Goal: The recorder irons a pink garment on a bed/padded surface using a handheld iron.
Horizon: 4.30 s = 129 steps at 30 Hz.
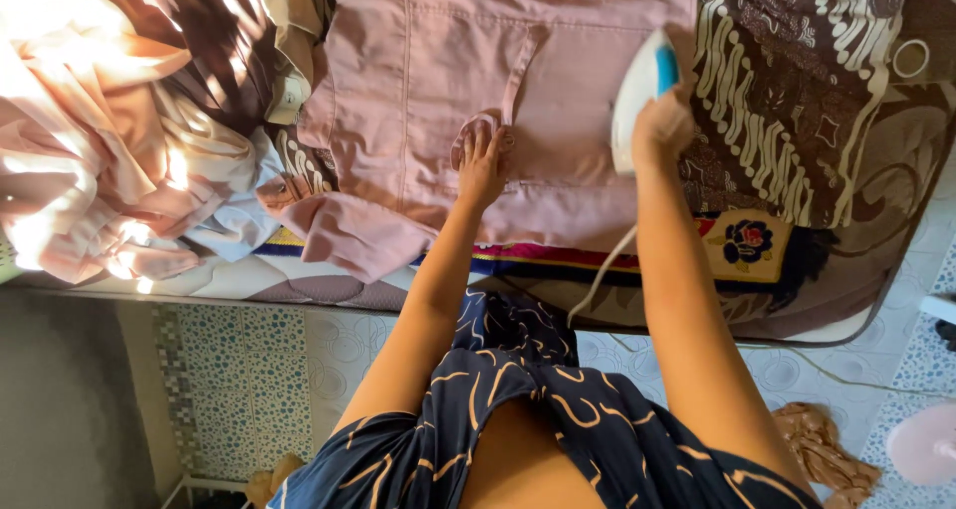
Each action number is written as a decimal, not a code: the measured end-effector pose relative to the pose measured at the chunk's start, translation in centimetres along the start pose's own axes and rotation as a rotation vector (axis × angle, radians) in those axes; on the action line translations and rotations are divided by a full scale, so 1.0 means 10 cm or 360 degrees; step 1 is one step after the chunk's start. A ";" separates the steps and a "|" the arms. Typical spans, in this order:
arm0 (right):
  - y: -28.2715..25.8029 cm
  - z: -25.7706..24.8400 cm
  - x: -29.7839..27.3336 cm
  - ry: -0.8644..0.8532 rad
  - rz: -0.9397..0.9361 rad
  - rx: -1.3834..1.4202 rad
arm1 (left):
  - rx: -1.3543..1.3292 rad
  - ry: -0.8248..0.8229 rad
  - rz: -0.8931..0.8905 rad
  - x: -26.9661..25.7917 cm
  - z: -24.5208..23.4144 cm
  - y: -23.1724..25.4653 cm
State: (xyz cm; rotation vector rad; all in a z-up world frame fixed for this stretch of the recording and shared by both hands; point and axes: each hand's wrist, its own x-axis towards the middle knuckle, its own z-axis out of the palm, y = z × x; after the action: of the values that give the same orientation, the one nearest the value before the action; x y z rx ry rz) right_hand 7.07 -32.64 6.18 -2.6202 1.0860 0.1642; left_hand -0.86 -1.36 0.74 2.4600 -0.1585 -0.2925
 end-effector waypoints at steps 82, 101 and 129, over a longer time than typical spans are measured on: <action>-2.47 0.34 -0.67 -0.0227 -0.1797 -0.0008 | 0.0123 0.0248 -0.0946 -0.57 -0.87 -0.79; -2.08 0.33 -0.95 -0.0398 -0.1540 -0.0098 | -0.0009 0.0223 -0.0949 -0.64 -1.01 -0.77; -1.48 0.85 -1.40 -0.0286 -0.0930 0.0313 | -0.0780 0.1071 -0.1219 0.03 -1.47 -2.59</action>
State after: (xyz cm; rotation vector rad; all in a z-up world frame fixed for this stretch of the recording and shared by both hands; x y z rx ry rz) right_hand 7.71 -10.61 4.62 -2.5587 0.2387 0.1479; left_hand 4.12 27.57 -4.13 1.8965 1.0254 0.1797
